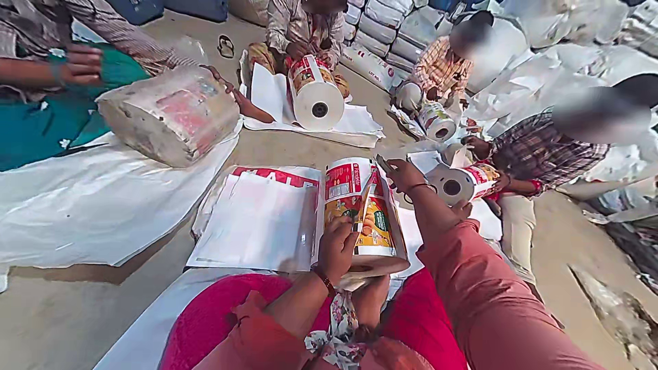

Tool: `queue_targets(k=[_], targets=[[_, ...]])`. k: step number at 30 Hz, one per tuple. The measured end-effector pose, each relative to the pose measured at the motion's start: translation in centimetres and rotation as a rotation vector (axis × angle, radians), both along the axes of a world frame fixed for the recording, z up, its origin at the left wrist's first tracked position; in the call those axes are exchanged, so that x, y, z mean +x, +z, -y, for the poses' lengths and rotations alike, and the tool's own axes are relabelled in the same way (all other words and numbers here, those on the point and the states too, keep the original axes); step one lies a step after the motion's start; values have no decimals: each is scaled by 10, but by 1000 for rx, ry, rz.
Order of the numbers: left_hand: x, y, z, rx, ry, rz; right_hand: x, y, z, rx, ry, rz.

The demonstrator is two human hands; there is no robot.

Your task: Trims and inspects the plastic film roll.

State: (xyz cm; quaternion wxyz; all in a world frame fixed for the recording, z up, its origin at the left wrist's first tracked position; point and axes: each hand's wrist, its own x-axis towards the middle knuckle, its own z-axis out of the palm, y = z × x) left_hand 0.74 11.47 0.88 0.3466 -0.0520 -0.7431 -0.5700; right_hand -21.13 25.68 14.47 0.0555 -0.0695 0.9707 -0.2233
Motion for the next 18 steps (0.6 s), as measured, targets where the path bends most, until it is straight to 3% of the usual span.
queue_targets(k=[10, 18], targets=[[-2, -2, -1, -29, -22, -19, -4, 16, 18, 283, 115, -36], [-2, -2, -1, 59, -5, -20, 8, 55, 8, 289, 168, 196]])
